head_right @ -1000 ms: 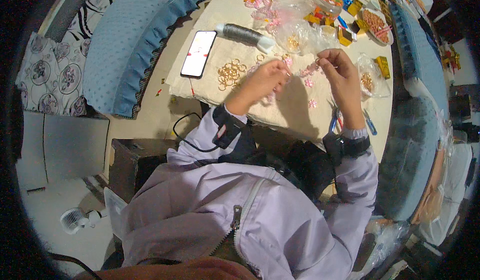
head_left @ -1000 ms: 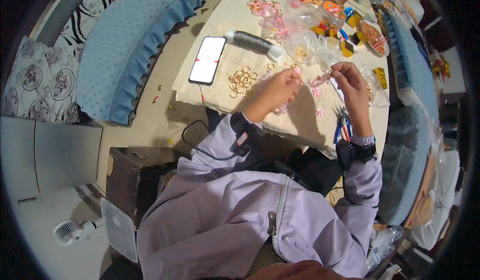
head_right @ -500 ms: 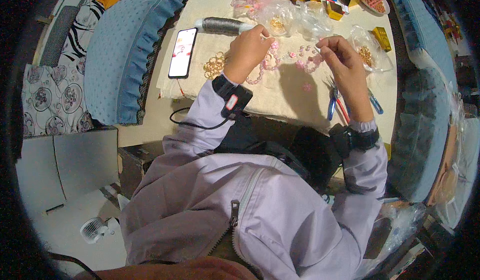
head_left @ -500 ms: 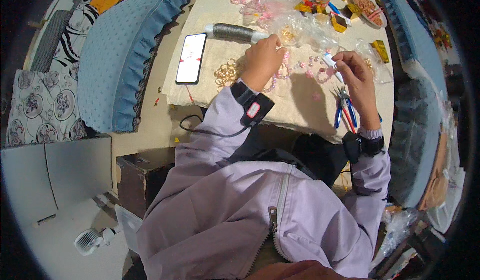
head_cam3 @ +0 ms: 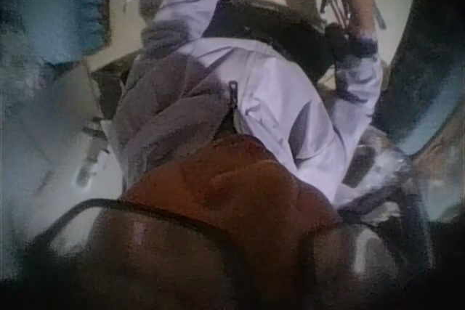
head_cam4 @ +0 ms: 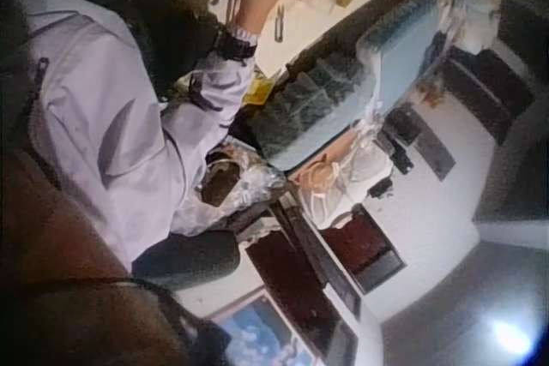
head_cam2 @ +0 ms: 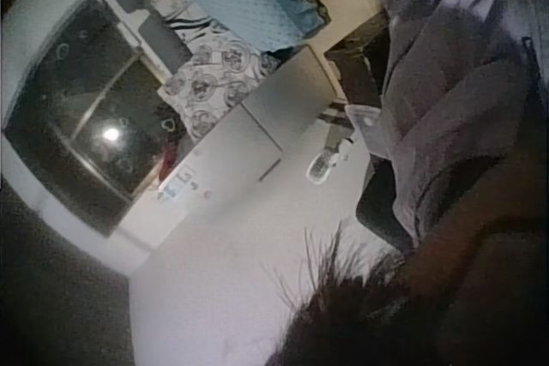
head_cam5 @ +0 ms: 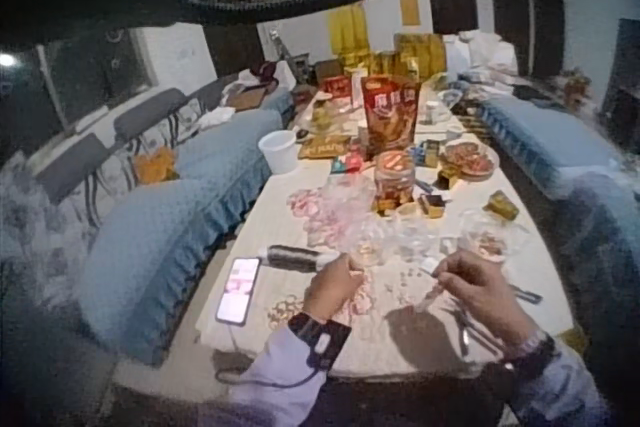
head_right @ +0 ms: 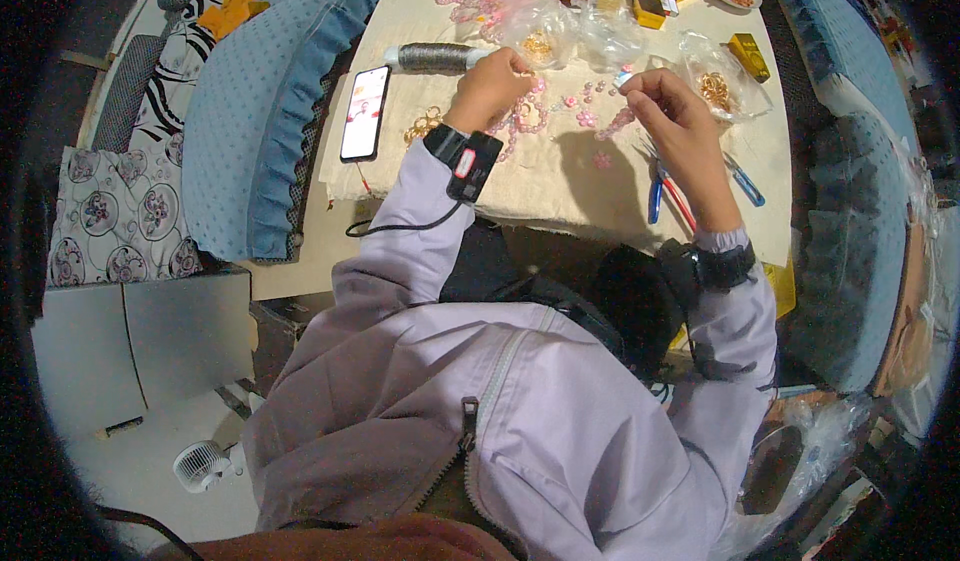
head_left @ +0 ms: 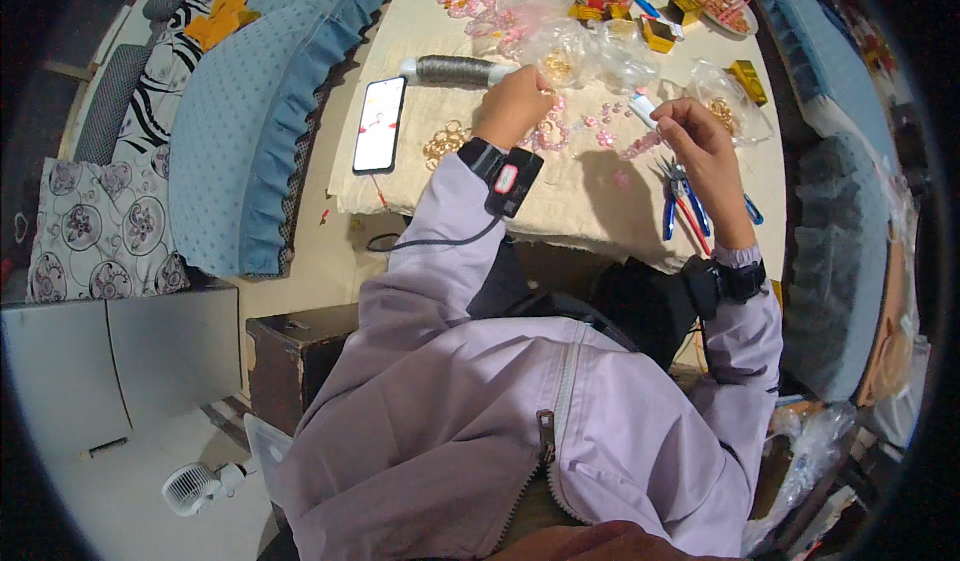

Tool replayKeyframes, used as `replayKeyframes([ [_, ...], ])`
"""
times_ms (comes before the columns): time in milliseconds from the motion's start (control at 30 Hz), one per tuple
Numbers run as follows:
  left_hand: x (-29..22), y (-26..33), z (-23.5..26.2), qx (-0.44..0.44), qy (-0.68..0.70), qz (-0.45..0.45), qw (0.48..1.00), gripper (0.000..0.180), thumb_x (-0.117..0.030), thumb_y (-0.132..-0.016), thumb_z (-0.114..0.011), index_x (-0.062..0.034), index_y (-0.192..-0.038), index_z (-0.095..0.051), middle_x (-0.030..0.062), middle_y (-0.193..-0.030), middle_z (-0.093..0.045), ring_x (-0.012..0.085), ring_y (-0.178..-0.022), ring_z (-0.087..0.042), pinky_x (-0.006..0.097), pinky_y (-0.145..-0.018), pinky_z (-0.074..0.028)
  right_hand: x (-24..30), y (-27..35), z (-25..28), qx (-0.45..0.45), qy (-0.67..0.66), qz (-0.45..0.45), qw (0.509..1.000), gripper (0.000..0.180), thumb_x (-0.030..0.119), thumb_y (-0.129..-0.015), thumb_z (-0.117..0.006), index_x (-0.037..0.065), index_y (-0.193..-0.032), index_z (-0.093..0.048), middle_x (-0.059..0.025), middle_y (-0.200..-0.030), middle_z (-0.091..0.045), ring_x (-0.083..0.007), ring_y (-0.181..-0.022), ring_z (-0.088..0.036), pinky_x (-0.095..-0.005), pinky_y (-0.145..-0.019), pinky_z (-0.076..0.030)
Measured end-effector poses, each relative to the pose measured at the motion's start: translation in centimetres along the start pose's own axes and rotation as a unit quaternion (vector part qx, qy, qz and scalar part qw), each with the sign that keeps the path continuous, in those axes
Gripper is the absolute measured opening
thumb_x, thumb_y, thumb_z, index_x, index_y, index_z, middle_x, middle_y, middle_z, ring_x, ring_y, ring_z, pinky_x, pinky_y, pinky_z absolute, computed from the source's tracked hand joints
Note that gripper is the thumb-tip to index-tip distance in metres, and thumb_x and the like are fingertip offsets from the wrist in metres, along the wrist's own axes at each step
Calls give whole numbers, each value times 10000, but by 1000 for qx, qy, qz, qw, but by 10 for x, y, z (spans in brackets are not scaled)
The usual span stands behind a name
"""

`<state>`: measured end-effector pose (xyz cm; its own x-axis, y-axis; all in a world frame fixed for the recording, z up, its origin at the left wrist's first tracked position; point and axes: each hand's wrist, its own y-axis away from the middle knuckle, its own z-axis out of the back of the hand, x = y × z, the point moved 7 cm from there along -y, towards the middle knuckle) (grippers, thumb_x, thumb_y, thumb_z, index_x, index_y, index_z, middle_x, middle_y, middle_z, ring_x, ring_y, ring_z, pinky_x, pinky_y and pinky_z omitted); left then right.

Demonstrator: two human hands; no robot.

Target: The person assembles small decorative keychains by threading pink beads onto metal rings and securing them with pliers. They handle multiple keychains one at a time, using pliers to close the rings and occasionally inspecting the finished pieces.

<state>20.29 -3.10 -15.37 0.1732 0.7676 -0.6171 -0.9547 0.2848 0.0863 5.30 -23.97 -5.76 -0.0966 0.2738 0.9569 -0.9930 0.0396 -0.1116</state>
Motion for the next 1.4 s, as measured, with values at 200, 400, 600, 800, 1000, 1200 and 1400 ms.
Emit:
replayKeyframes([
  [200, -4, -3, -3, 17, 35, -27, 999, 293, -340, -790, -700, -81, -926, -688, 147, -888, -706, 343, -857, -679, 419, -751, -523, 7, 12, -2, 1, -22, -4, 1000, 142, 145, -980, -569, 11, -1019, -596, 10, -875, -568, -67, -827, -546, -215, -771, -425],
  [400, -35, 18, -3, 112, 171, -119, 971, 269, -303, -847, -650, -47, -897, -715, 145, -790, -699, 264, -718, -679, 380, -674, -518, 12, 22, -1, 10, -13, 1, 1000, 139, 139, -984, -566, 6, -1014, -591, -5, -886, -581, -79, -830, -573, -224, -775, -442],
  [600, -55, 13, 22, 87, 120, -231, 962, 252, -255, -925, -615, -12, -922, -685, 29, -757, -645, 108, -674, -569, 299, -604, -479, 13, 25, -2, 6, -17, 5, 1000, 145, 148, -984, -575, 10, -1025, -594, 0, -873, -583, -75, -829, -570, -223, -768, -443],
  [800, -12, -23, 11, 121, 119, -112, 979, 288, -270, -937, -563, -24, -935, -713, 70, -830, -688, 145, -768, -594, 301, -712, -485, 11, 29, -2, 14, -29, -8, 999, 147, 146, -983, -573, 6, -1022, -593, -3, -870, -585, -79, -838, -586, -227, -757, -451],
  [1000, 2, -38, 22, 5, 60, -118, 991, 262, -272, -855, -591, -35, -887, -696, 155, -855, -698, 295, -818, -675, 394, -724, -513, 6, 24, -6, 7, -43, -10, 999, 117, 109, -965, -575, 9, -1006, -619, 7, -859, -601, -50, -801, -571, -197, -734, -446],
  [1200, -5, -25, 31, 6, -28, -133, 991, 262, -281, -905, -596, -35, -931, -680, 125, -713, -641, 205, -633, -605, 340, -601, -477, 3, 22, -12, 10, -39, -14, 999, 124, 110, -965, -577, 8, -1020, -621, 10, -883, -605, -51, -810, -576, -212, -742, -454],
  [1400, -28, -4, 54, -27, 5, -178, 984, 299, -366, -852, -635, -90, -916, -733, 130, -830, -704, 307, -778, -677, 398, -681, -510, 6, 24, -12, 22, -52, -7, 998, 124, 106, -962, -580, 5, -1021, -623, 9, -877, -598, -55, -803, -573, -211, -748, -455],
])
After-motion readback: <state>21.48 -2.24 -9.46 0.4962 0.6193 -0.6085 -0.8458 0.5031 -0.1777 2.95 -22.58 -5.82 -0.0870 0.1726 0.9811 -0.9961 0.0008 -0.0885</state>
